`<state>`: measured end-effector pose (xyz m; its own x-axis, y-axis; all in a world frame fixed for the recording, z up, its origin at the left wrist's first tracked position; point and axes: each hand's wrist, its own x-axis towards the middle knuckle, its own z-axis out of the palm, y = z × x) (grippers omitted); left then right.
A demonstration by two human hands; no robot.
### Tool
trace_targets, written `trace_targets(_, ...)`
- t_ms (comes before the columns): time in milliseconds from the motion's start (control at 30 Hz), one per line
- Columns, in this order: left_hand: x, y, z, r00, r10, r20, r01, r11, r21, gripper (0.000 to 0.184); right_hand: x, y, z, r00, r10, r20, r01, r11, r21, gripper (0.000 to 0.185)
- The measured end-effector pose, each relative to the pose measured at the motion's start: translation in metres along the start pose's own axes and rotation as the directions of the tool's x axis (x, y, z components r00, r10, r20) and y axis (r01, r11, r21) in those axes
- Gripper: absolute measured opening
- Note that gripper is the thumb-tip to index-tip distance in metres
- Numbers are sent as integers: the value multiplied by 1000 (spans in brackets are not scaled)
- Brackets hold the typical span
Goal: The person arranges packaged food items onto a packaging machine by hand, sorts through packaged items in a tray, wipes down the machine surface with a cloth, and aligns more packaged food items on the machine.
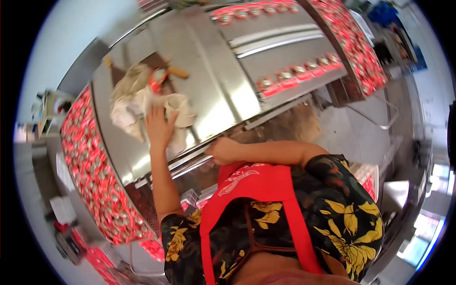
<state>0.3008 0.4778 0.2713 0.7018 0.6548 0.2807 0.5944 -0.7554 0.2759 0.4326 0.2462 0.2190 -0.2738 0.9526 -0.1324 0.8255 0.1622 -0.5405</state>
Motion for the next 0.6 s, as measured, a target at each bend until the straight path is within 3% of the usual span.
trace_targets(33,-6,-21,32,966,-55,252,70,996,-49,49,-6,5,-4,974,-185,-132,195,979,66,26)
trace_targets(67,-5,-10,23,973,-66,222,64,998,15,41,-19,-2,-29,953,-250,-172,267,960,83,30)
trace_targets(100,-2,-9,18,995,71,67,-71,997,0,36,-36,5,-56,907,-306,-288,341,937,77,33)
trace_targets(133,5,24,-14,993,-58,104,56,998,29,33,-60,11,-76,848,-356,-392,414,907,73,36)
trace_targets(167,3,37,-12,980,-47,-192,53,998,26,30,-85,29,-101,862,-280,-422,346,934,88,38)
trace_targets(200,8,75,-26,932,-130,-339,129,991,-26,28,-112,59,-128,882,-202,-425,267,959,98,38)
trace_targets(233,12,112,-30,906,-285,-314,209,944,-255,27,-136,104,-135,821,-98,-562,159,985,60,43)
trace_targets(267,17,148,-26,866,-430,-254,281,840,-465,25,-166,141,-167,906,186,-381,-204,979,-8,52)
trace_targets(300,20,179,-5,897,-404,-179,253,801,-543,24,-196,206,-167,771,215,-599,-246,969,31,54)
trace_targets(333,22,211,16,923,-371,-103,235,754,-613,24,-231,273,-177,696,230,-680,-343,939,-33,56)
trace_targets(367,31,252,31,960,-278,-39,212,810,-547,22,-264,339,-191,592,227,-773,-492,862,-124,61)
trace_targets(400,40,285,62,968,-246,48,225,771,-596,25,-296,380,-218,499,289,-817,-640,759,-123,73)
trace_targets(467,65,333,122,982,-169,81,187,846,-500,50,-352,466,-247,409,450,-794,-822,559,-106,87)
trace_targets(533,87,370,180,964,-216,153,253,920,-298,75,-381,517,-264,397,661,-637,-886,457,-77,101)
trace_targets(567,100,388,202,954,-236,186,273,940,-205,82,-382,526,-272,424,669,-611,-870,487,-70,101)
trace_targets(600,111,406,217,935,-258,245,292,949,-116,86,-383,530,-281,460,750,-475,-872,483,-81,100)
